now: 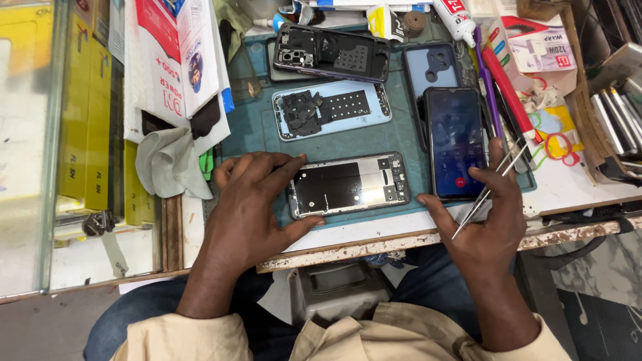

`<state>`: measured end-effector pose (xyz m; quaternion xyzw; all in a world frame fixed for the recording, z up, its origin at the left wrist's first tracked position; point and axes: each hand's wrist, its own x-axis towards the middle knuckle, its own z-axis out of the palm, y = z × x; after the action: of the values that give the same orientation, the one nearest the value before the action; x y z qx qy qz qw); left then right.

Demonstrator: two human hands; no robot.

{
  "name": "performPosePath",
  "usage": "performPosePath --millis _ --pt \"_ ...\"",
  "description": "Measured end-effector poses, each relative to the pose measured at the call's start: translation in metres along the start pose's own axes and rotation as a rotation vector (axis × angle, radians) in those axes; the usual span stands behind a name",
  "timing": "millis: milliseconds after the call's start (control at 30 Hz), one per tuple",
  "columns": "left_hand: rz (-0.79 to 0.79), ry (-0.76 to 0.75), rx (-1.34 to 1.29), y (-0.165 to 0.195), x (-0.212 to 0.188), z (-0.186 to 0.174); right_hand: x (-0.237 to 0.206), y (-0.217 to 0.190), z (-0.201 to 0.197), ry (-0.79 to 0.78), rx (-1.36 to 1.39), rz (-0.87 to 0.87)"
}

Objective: The person disassembles a mobile phone using a metal prying tool and tweezers. They remove the back cover, disconnect internal components, and lift the screen assembly from the frame. The person then places the screen assembly aside and continues to work on the phone's internal components.

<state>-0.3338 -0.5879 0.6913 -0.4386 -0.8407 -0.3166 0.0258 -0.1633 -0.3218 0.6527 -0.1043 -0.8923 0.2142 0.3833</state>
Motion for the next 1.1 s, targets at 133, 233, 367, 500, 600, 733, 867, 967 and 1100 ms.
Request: performPosePath --millis 133,233,367,500,600,733,867,967,1100 --pt "-0.001 -0.001 -0.009 -0.001 0.0 0.0 -0.003 0.006 -0.001 0.017 0.026 -0.075" --pt "-0.002 -0.003 -0.015 -0.001 0.0 0.0 -0.008 0.011 0.0 0.086 0.103 -0.131" --pt "-0.004 -0.015 -0.019 -0.001 0.001 0.0 -0.022 0.01 0.003 0.167 0.478 -0.064" --pt "-0.001 -0.017 -0.021 -0.001 0.002 0.0 -0.033 0.003 0.0 0.064 0.47 -0.031" --pt "-0.003 -0.013 -0.024 0.001 0.003 -0.001 -0.028 -0.002 -0.003 -0.018 0.431 0.019" --pt "-0.02 -0.02 -0.027 0.002 0.004 -0.001 -0.016 -0.012 -0.009 -0.056 0.294 0.078" --pt "-0.021 -0.024 -0.026 0.003 0.005 -0.001 -0.013 -0.022 -0.013 -0.103 0.201 0.087" --pt "-0.02 -0.027 -0.025 0.003 0.005 0.0 -0.013 -0.026 -0.015 -0.091 0.105 0.071" --pt "-0.009 -0.015 -0.018 0.003 0.005 0.0 -0.011 -0.029 -0.016 -0.094 0.109 0.053"
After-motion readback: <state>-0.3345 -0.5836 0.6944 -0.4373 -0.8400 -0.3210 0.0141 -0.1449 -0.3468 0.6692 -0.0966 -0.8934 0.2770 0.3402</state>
